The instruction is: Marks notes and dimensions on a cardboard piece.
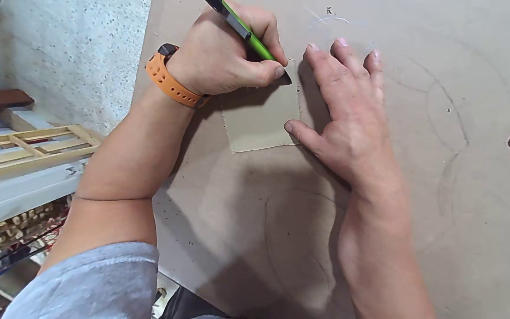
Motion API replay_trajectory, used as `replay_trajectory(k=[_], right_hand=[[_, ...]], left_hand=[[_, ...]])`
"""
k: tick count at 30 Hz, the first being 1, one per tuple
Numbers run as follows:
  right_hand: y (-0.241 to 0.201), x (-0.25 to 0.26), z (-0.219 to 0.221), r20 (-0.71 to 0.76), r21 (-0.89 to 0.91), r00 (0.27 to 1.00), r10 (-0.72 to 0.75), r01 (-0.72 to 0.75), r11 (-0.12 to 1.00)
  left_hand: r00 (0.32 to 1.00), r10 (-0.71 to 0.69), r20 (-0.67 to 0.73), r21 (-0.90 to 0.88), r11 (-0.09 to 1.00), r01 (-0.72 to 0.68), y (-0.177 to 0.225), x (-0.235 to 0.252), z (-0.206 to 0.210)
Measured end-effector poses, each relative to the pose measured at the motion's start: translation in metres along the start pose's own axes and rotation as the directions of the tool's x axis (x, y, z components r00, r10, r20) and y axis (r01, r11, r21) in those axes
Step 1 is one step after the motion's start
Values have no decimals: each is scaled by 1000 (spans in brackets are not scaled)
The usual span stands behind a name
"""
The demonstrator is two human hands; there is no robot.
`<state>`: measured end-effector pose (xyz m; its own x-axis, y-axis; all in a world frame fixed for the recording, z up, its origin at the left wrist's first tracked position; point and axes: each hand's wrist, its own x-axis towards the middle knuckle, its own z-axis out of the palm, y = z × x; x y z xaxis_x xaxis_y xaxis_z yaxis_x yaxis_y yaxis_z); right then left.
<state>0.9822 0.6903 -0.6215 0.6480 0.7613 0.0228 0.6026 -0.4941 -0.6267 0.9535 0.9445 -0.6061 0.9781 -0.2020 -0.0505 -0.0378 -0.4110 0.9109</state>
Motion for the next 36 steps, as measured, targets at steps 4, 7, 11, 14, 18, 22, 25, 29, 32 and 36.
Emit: replay_trajectory(k=[4, 7, 11, 14, 18, 22, 25, 29, 32, 36], right_hand=[[0, 0, 0, 15, -4, 1000, 3, -3, 1000], [1, 0, -1, 12, -8, 1000, 0, 0, 1000], [0, -2, -1, 8, 3, 1000, -2, 2, 1000], [1, -1, -2, 30, 28, 999, -23, 22, 999], [3, -2, -1, 52, 43, 998, -39, 37, 998], [3, -1, -1, 43, 39, 999, -31, 30, 999], [3, -1, 0, 36, 38, 999, -28, 26, 999], [3, -1, 0, 36, 34, 999, -32, 31, 999], [3, -2, 0, 34, 28, 999, -37, 36, 999], [3, -1, -1, 34, 16, 999, -35, 34, 999]], left_hand=[[1000, 3, 12, -14, 1000, -2, -1, 0, 1], [1000, 5, 13, -45, 999, -5, -1, 1, 2], [998, 25, 52, -157, 987, -17, -4, -4, -9], [998, -17, 53, -151, 988, 25, -6, -34, -26], [998, 33, 59, -130, 991, -25, -13, -72, -30], [997, 76, 5, -127, 989, -74, -16, -68, -22], [998, 56, 17, -102, 993, -54, -17, -65, -22], [999, 46, -4, -60, 997, -46, -15, -65, -20], [998, 30, 60, -53, 998, -27, -13, -65, -24], [1000, 6, -13, -16, 1000, -6, -14, -65, -21]])
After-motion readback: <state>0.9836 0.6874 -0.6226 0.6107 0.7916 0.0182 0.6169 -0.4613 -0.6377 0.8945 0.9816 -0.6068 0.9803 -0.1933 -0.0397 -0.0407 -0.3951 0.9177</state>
